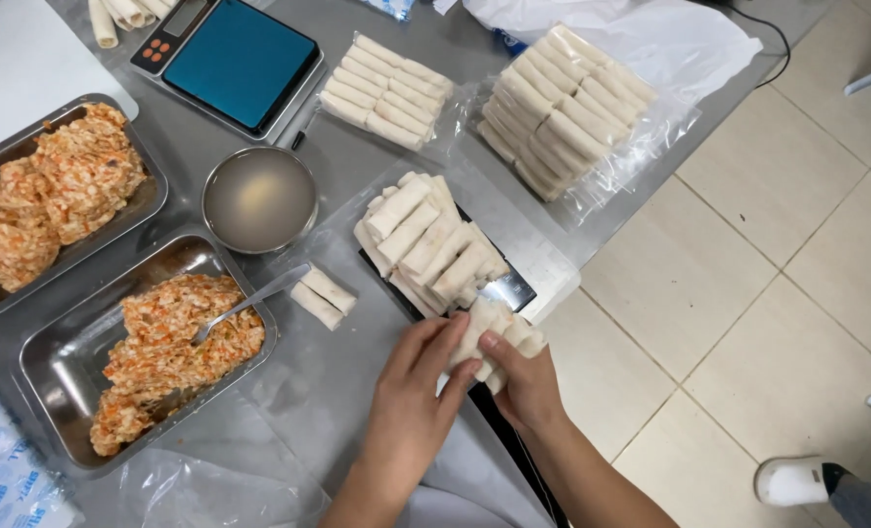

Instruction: Packaging handmade spring rolls into plastic bags on a production line

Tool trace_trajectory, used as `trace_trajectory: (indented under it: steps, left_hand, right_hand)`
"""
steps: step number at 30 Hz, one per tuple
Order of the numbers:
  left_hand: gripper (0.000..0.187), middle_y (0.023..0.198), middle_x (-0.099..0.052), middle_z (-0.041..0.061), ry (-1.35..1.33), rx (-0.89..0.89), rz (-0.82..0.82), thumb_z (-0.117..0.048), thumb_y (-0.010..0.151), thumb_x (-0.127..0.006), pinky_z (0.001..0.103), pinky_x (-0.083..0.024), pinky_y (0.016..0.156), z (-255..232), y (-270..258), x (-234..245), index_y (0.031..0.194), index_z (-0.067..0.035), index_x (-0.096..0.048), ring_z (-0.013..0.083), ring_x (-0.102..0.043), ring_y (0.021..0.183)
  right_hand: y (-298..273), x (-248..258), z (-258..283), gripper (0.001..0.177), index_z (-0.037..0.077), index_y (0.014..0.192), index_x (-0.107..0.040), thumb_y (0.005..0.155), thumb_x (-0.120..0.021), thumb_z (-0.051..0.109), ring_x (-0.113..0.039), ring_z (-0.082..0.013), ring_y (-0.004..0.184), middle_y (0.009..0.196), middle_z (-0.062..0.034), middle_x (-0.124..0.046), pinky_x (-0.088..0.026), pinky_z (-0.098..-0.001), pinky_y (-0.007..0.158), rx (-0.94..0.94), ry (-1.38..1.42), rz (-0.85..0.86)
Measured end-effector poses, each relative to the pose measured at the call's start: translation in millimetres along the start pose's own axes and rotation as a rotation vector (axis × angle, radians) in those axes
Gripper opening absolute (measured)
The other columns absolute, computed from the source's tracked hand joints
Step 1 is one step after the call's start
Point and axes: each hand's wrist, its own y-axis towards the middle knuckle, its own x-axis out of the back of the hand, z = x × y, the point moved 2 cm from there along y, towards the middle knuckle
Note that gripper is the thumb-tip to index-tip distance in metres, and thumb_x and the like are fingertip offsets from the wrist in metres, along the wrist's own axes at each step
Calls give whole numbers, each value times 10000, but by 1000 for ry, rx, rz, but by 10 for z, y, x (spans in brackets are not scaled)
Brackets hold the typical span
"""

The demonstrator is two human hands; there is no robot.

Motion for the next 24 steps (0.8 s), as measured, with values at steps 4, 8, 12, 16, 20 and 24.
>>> trace_trajectory:
  steps: [4, 8, 12, 16, 20, 24]
  left_hand:
    - [354, 1166, -560, 120, 37, -96, -90, -70, 1009, -656, 341, -565, 908, -40, -71, 55, 1361, -52, -624, 233, -638, 1010]
    - [422, 1166, -547, 150, 119, -170, 67, -80, 1006, -576, 453, -527, 928, -64, -39, -29, 1422, -17, -557, 326, -565, 1025]
    - [121, 1039, -621, 18, 291, -195, 103, -174, 938, -687, 487, -412, 812, 68, 417, 52, 821, -145, -677, 326, -523, 979]
    - [217, 1061, -589, 82, 678, -141, -135, -194, 883, -742, 438, -368, 782, 226, 762, 39, 1076, -95, -736, 331, -508, 1065]
    - [328, 1011, -625, 75, 667, -122, -76, -113, 915, -736, 381, -410, 795, 275, 785, -59, 1237, -90, -678, 275, -557, 1089]
    - [425, 1097, -718, 190, 25, 225, -76, -168, 961, -711, 442, -530, 883, 120, 612, 45, 1357, -61, -604, 382, -656, 1130]
  right_hand:
    - [-74, 55, -43, 405, -35, 1182, -678, 839, -790, 149, -714, -259, 923, 1023, -145, -748, -584, -369, 803, 11, -81, 3]
    - [-77, 23, 87, 518, -54, 1320, -614, 845, -757, 94, -697, -326, 1105, 1247, -231, -713, -580, -425, 945, -37, 23, 51]
    - [-32, 150, 170, 473, -101, 1226, -672, 811, -750, 112, -710, -326, 1006, 1060, -213, -742, -575, -415, 906, -68, -137, 5]
    - [-4, 69, 186, 474, -63, 1196, -676, 775, -751, 141, -758, -295, 836, 910, -228, -764, -621, -469, 796, 21, -151, -64]
    - [66, 44, 178, 543, -56, 1268, -635, 797, -707, 202, -741, -293, 864, 945, -186, -723, -637, -506, 850, -2, 8, -130]
    - [78, -87, 241, 526, -41, 1255, -626, 798, -700, 209, -732, -279, 876, 978, -164, -714, -647, -513, 843, -25, 51, -182]
